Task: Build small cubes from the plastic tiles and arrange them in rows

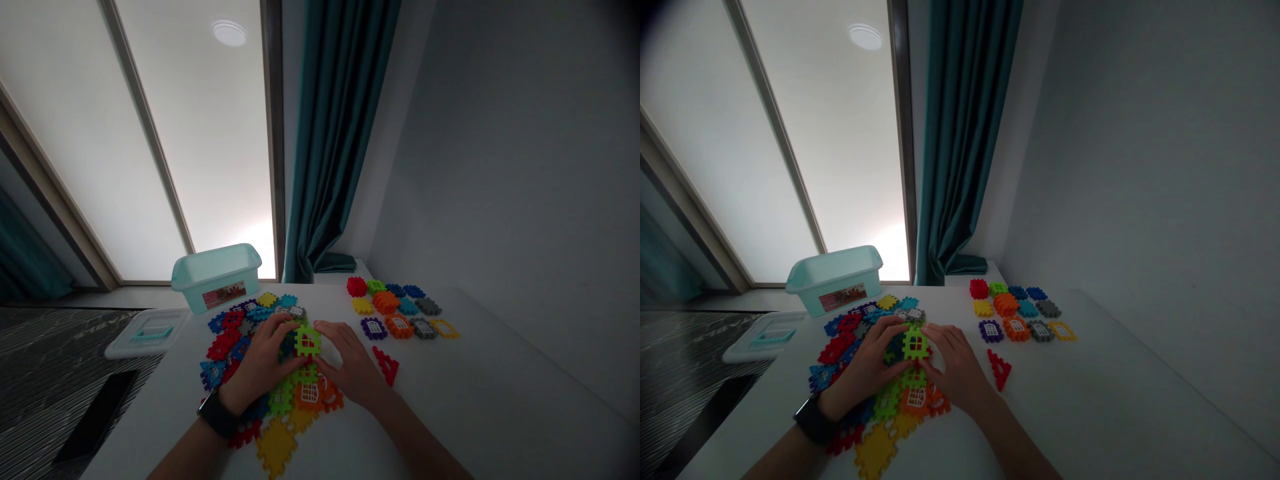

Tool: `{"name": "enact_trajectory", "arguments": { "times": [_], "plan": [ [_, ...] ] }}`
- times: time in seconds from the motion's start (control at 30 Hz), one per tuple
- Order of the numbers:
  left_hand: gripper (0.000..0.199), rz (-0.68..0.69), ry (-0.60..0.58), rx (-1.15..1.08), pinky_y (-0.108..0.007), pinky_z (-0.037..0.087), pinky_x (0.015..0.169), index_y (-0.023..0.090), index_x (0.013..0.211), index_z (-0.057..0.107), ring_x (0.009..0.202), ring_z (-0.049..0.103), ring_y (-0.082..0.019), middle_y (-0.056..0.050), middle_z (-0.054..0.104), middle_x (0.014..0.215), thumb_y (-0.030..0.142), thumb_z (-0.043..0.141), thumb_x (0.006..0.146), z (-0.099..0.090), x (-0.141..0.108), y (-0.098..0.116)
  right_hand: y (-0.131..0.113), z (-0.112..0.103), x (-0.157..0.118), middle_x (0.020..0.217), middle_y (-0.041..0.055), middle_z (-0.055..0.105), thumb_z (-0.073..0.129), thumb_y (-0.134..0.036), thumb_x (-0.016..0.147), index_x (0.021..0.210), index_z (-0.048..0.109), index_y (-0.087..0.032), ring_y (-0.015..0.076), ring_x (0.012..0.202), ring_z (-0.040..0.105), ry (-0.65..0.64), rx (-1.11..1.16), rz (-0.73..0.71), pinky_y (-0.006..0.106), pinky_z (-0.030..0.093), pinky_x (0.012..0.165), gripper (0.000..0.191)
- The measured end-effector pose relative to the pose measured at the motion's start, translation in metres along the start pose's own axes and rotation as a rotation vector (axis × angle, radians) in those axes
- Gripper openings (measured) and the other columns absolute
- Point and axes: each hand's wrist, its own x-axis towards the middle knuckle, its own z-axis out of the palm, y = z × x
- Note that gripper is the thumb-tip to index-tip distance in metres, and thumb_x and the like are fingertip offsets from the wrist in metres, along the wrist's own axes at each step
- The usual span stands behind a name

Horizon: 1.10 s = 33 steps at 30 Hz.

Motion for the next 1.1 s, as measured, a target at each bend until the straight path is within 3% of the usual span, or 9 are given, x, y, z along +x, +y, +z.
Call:
{"name": "enact_trajectory", "arguments": {
  "times": [0.3, 0.53, 0.9, 1.1],
  "plan": [
    [0.046, -0.037, 0.013, 0.013, -0.047, 0.051, 0.098, 0.023, 0.123, 0.056, 0.116, 0.058, -0.030, -0.011, 0.058, 0.126, 0.029, 0.075, 0.082, 0.001, 0.003, 0.003, 0.002, 0.011, -0.003, 0.127, 0.0125, 0.064, 0.065, -0.026, 0.092, 0.138, 0.047, -0.024, 0.0287, 0.119, 0.061, 0.030, -0.020, 0.022, 0.048, 0.053, 0.102, 0.050],
    [0.050, 0.038, -0.041, 0.020, -0.045, 0.051, 0.100, 0.022, 0.131, 0.055, 0.116, 0.058, -0.029, -0.011, 0.059, 0.125, 0.019, 0.068, 0.082, -0.003, 0.003, 0.002, 0.001, 0.008, -0.003, 0.125, 0.0117, 0.065, 0.069, -0.023, 0.090, 0.141, 0.044, -0.024, 0.0293, 0.112, 0.063, -0.063, -0.043, 0.004, 0.050, 0.056, 0.096, 0.057],
    [0.037, 0.018, -0.021, 0.056, -0.045, 0.054, 0.091, 0.024, 0.126, 0.063, 0.105, 0.060, -0.027, -0.010, 0.058, 0.117, 0.019, 0.066, 0.090, 0.002, 0.002, -0.014, 0.011, 0.013, -0.003, 0.104, 0.0084, 0.070, 0.052, -0.020, 0.100, 0.119, 0.060, -0.024, 0.0240, 0.096, 0.068, 0.043, -0.061, -0.035, 0.042, 0.060, 0.083, 0.021],
    [0.033, 0.101, -0.057, 0.112, -0.043, 0.054, 0.089, 0.028, 0.130, 0.062, 0.102, 0.060, -0.026, -0.009, 0.058, 0.113, 0.023, 0.058, 0.098, -0.007, 0.003, -0.018, 0.010, 0.009, -0.003, 0.128, 0.0098, 0.065, 0.057, -0.019, 0.096, 0.134, 0.053, -0.026, 0.0259, 0.117, 0.064, -0.001, -0.051, -0.022, 0.047, 0.058, 0.098, 0.040]
  ]
}}
